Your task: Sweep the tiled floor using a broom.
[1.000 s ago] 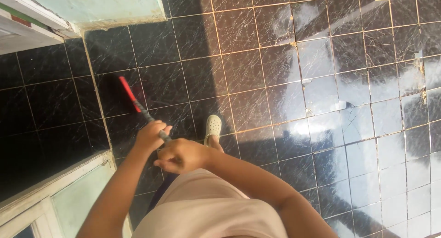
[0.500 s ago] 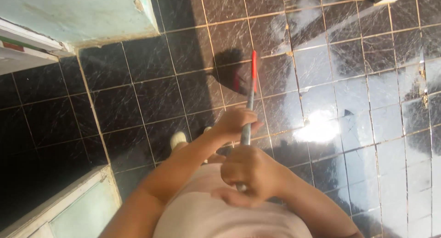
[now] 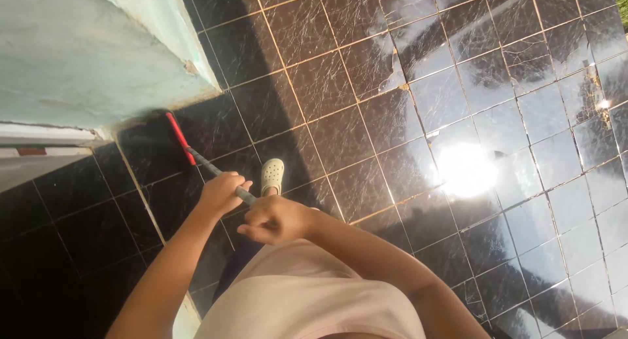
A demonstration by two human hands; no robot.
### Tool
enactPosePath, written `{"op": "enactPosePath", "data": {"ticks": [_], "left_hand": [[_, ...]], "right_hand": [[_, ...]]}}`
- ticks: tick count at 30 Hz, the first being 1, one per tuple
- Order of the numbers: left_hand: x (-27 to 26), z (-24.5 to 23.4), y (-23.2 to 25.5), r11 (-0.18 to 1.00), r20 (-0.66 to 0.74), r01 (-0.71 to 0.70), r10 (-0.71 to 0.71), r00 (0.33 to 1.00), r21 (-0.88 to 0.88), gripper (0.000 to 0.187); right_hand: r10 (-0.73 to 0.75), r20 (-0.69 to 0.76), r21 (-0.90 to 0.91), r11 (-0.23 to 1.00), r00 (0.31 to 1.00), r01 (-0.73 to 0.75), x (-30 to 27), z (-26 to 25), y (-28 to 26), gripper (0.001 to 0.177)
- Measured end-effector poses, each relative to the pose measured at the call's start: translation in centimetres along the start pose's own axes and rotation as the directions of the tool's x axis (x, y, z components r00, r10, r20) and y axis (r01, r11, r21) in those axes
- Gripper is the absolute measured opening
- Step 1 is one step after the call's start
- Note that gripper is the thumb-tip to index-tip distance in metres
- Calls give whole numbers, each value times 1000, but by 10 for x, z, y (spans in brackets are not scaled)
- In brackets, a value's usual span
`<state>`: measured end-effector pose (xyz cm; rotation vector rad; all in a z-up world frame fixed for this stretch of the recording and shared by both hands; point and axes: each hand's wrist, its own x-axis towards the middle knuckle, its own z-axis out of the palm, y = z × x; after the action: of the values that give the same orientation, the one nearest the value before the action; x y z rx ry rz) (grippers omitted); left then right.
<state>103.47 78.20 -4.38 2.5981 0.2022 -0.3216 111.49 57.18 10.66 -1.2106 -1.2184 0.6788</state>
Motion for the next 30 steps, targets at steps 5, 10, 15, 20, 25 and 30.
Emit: {"op": "enactPosePath", "data": {"ticks": [5,10,15,20,25,30], "left_hand": [[81,-2,51,938,48,-202,224,974,-281,36],[147,-3,94,716,-26,-405,477,879,-569,29],[169,-68,116,620,-224,-593,570,790,-514,30],[169,-151,112,726,-118,-649,641,758,-226,35],[208,-94,-4,924,49,-379,382,923,-51,37],[221,-23,-4,964,180,-263,266,947,-39,38]], "right_hand": [[391,-129,-198,890,911,-410,34,-45,-28,32],[411,-260,-313,820,874,-479,63,-63,-16,35],[138,-189,-326,925,972,-195,95,-84,-56,28],[-53,-56,-258,965,997,37,112,-124,-113,47],[62,-276,-226,966,959,-128,105,-110,26,42],[114,-476,-195,953,872,-231,58,-88,66,40]]}}
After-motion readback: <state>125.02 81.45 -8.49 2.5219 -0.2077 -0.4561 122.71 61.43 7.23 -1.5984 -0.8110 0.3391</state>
